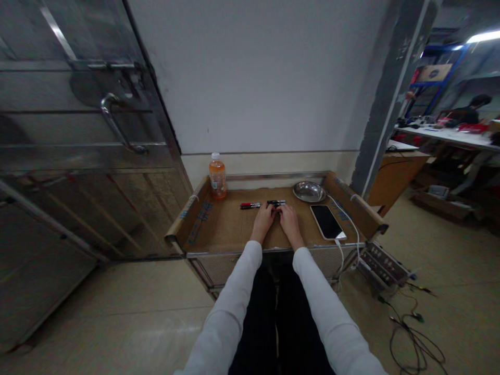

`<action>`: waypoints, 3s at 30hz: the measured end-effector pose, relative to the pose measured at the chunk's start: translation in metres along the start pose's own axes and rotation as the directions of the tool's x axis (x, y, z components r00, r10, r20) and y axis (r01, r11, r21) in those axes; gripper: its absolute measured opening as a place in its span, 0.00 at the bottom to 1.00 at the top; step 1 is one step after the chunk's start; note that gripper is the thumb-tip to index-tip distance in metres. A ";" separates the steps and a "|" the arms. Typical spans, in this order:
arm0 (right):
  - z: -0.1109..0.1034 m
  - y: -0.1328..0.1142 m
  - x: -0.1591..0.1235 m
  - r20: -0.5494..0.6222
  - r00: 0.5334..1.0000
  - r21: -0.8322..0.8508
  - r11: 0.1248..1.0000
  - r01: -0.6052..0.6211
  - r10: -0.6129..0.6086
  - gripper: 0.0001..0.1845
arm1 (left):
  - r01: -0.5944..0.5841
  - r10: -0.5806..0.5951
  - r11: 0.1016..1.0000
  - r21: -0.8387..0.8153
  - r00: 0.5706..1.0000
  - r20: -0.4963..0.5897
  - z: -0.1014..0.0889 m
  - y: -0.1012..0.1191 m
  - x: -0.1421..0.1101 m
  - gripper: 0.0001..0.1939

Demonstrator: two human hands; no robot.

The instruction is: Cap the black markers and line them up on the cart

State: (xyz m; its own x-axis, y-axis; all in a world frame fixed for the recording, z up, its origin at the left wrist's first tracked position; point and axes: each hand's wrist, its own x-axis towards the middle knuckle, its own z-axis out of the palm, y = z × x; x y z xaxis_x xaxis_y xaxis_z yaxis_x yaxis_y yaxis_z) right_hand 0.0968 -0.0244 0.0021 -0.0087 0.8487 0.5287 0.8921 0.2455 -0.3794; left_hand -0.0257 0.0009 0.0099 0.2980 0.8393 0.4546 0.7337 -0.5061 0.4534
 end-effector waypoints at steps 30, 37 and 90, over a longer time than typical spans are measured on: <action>-0.010 -0.013 -0.003 0.006 0.993 -0.138 0.984 -0.113 0.115 0.14 | 0.456 -0.322 0.804 0.381 0.873 -0.366 -0.005 0.008 -0.009 0.16; -0.009 -0.014 -0.003 0.066 0.995 -0.103 0.992 -0.072 0.079 0.16 | 0.498 -0.355 0.761 0.416 0.856 -0.376 -0.008 0.011 -0.011 0.15; -0.003 -0.007 0.002 -0.139 0.975 -0.095 0.978 -0.188 0.174 0.17 | -0.001 -0.060 0.935 -0.353 0.985 -0.162 -0.007 -0.002 -0.003 0.04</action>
State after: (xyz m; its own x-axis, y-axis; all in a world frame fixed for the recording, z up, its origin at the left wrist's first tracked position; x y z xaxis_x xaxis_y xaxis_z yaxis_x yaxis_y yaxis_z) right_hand 0.0923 -0.0262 0.0082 0.2093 0.8050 0.5552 0.9167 0.0361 -0.3979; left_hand -0.0318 -0.0022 0.0130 0.1510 0.8249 0.5448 0.4700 -0.5447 0.6945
